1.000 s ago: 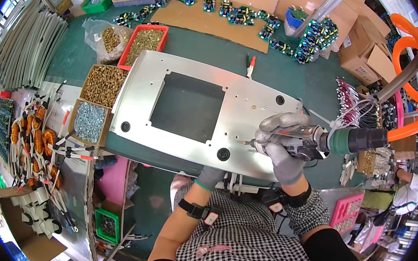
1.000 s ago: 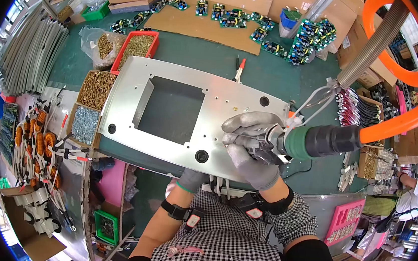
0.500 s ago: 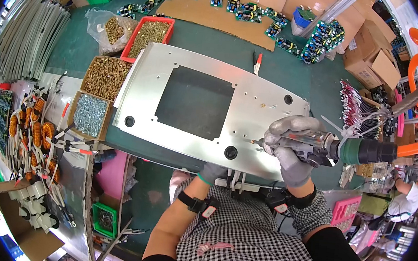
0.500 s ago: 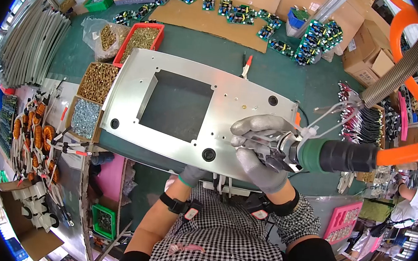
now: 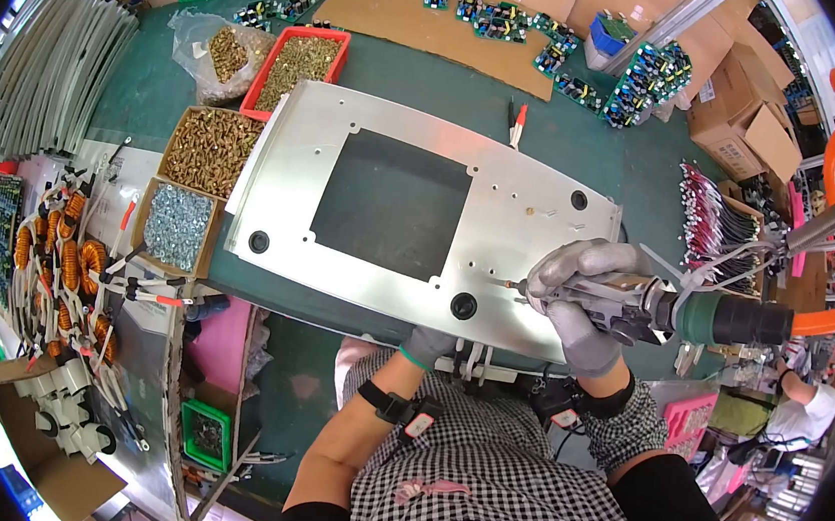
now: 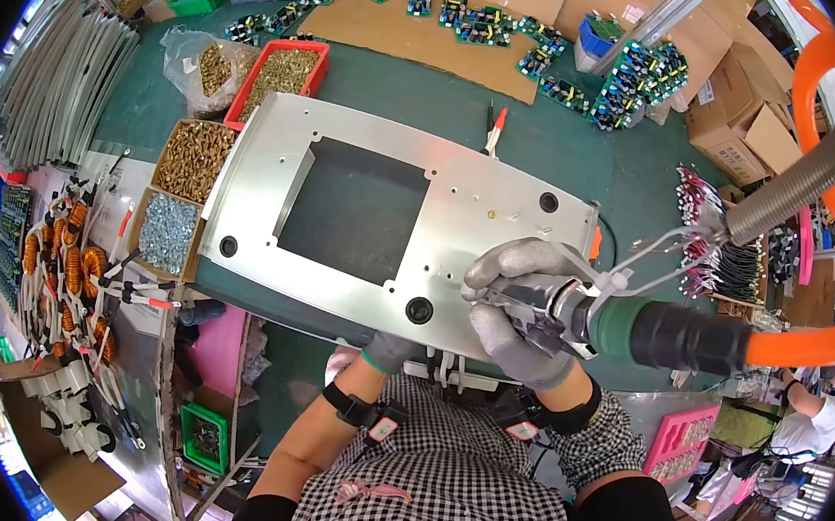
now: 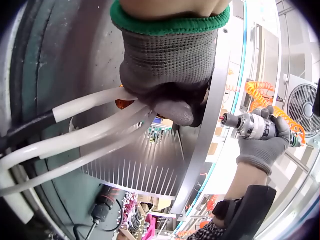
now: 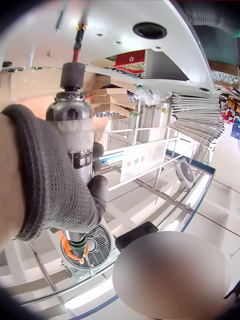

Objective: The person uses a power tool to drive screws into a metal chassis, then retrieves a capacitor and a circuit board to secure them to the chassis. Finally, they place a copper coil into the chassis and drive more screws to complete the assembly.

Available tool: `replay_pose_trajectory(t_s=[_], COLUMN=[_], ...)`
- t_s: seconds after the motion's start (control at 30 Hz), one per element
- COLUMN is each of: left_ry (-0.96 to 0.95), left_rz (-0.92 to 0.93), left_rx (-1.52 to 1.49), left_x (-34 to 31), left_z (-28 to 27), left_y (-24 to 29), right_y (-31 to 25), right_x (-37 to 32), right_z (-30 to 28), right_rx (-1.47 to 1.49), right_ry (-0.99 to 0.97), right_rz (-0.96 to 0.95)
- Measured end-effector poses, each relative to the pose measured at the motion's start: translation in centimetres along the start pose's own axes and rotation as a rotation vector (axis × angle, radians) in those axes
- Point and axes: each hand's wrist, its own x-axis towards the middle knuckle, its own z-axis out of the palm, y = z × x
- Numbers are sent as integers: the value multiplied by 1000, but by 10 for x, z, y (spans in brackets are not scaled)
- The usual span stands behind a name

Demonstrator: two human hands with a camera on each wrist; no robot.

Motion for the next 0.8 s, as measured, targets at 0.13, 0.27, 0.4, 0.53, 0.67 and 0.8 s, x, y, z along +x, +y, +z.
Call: replay_pose_trajectory(t_s=[0.13, 0.27, 0.4, 0.53, 0.67, 0.8], left_ry=[75, 27, -38, -84, -121, -87], left_rz=[107, 3, 243, 262, 337, 351], left_rx=[182, 38, 493, 457, 604, 473], left_x=[-1, -2, 1, 0, 3, 11], left_z=[2, 2, -5, -11, -21, -21], left_y=[-2, -4, 12, 12, 13, 18], right_y=[-2, -6, -7, -5, -4, -7], right_x=[0, 6, 6, 4, 2, 2], right_z=[2, 1, 0, 3, 3, 9], right_rx=[-37, -30, -34, 8, 52, 85], right_ry=[19, 24, 10, 56, 75, 114], right_rz=[11, 36, 29, 49, 87, 101])
